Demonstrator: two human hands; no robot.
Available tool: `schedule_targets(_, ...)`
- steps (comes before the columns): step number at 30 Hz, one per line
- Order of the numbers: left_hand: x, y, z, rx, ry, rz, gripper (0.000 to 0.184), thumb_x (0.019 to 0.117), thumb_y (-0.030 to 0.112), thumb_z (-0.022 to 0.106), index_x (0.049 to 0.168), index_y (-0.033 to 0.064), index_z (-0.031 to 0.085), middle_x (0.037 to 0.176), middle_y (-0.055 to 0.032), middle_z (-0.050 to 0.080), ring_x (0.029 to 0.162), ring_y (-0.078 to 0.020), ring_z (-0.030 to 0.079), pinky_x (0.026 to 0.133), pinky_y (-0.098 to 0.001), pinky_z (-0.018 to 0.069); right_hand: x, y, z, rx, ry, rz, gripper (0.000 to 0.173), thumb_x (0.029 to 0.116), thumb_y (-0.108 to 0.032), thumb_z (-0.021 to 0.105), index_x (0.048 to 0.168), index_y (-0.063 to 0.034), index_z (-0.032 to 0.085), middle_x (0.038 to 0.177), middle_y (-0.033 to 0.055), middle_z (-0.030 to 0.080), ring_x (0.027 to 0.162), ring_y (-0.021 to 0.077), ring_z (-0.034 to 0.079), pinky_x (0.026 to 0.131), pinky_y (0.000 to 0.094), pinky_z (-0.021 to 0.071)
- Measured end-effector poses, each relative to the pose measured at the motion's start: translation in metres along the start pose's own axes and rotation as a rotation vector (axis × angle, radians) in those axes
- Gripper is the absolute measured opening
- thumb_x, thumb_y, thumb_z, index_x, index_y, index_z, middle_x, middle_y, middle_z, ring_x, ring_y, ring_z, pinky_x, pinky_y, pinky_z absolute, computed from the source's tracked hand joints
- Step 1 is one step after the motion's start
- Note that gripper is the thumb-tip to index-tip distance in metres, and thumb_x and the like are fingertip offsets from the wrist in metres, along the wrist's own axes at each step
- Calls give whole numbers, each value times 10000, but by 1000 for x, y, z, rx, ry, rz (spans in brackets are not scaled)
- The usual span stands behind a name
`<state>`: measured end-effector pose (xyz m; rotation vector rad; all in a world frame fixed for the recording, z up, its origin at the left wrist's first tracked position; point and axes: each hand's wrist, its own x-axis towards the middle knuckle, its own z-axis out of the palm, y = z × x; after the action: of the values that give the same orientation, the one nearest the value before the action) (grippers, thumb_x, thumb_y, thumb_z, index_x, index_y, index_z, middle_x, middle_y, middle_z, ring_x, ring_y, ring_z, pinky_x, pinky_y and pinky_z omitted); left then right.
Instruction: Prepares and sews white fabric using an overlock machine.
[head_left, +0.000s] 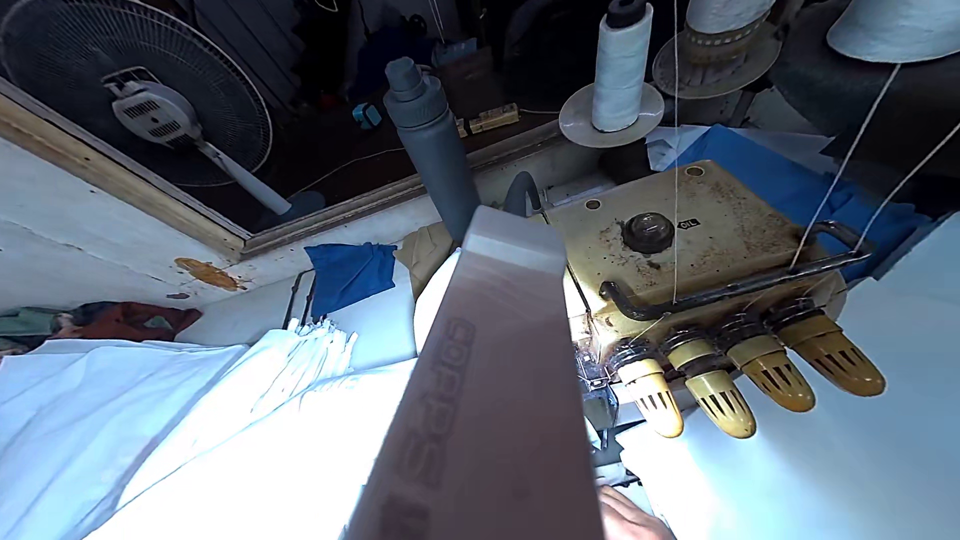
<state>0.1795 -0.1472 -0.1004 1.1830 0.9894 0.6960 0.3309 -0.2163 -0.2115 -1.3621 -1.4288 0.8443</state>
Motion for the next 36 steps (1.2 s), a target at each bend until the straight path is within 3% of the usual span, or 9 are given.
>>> schedule_targets(2,18,-20,-4,312,111,141,146,957,-11,599,1076,-36,680,1005,-19,735,975,-32,691,889,-177,548,-2,1,-1,30,142,-102,166,939,-84,681,929,71,739,925,196,749,889,272,713,868,338,556)
schedule_targets(5,36,-29,-19,741,74,251,126,896,70,718,973,-26,745,855,-36,735,791,22,656,713,-127,509,6,0,-4,66,341,-203,157,949,-160,719,945,-6,689,966,117,695,988,170,619,920,258,478)
schedule_targets(8,46,-55,-50,784,17,318,159,938,159,696,1007,32,760,875,6,750,807,8,680,704,-167,544,18,-1,-4,44,375,-143,202,946,-190,726,1036,-28,644,1060,104,672,1103,134,601,1009,250,454)
schedule_targets(13,52,-103,-109,730,-107,296,180,998,184,653,1122,79,728,993,35,741,915,-3,678,789,-176,547,22,9,8,147,409,-89,269,879,-118,763,1056,28,622,986,79,695,1001,56,623,956,193,481)
schedule_targets(22,29,-68,-57,851,-65,343,196,993,37,559,1101,-40,703,942,-51,732,859,0,658,784,-131,511,23,1,8,281,397,-26,286,849,-35,761,1040,101,597,920,63,686,869,-8,631,838,155,529)
schedule_targets(28,25,-79,-38,1350,89,655,206,978,147,602,1063,61,769,871,-89,747,756,-180,688,712,-320,516,6,-5,2,466,293,173,178,841,-3,738,991,17,644,822,-41,711,739,-22,661,710,189,561)
schedule_targets(31,29,-89,-35,1439,133,767,219,982,149,582,1092,93,763,863,-73,730,733,-164,667,670,-287,488,3,-11,-8,487,249,203,96,855,11,703,942,52,711,820,-27,742,738,-53,669,718,160,564)
schedule_targets(34,29,-38,5,1517,17,191,225,990,89,598,1139,103,767,968,-91,760,880,-211,725,758,-342,548,6,-13,-16,488,253,178,76,865,26,674,929,28,715,825,-76,742,735,-94,653,712,132,553)
schedule_targets(36,45,-89,-27,1436,140,757,223,992,118,547,1077,119,754,854,-43,692,741,-160,642,644,-270,470,10,-15,-21,480,259,182,91,853,41,661,920,12,714,783,-108,721,694,-108,624,667,114,527)
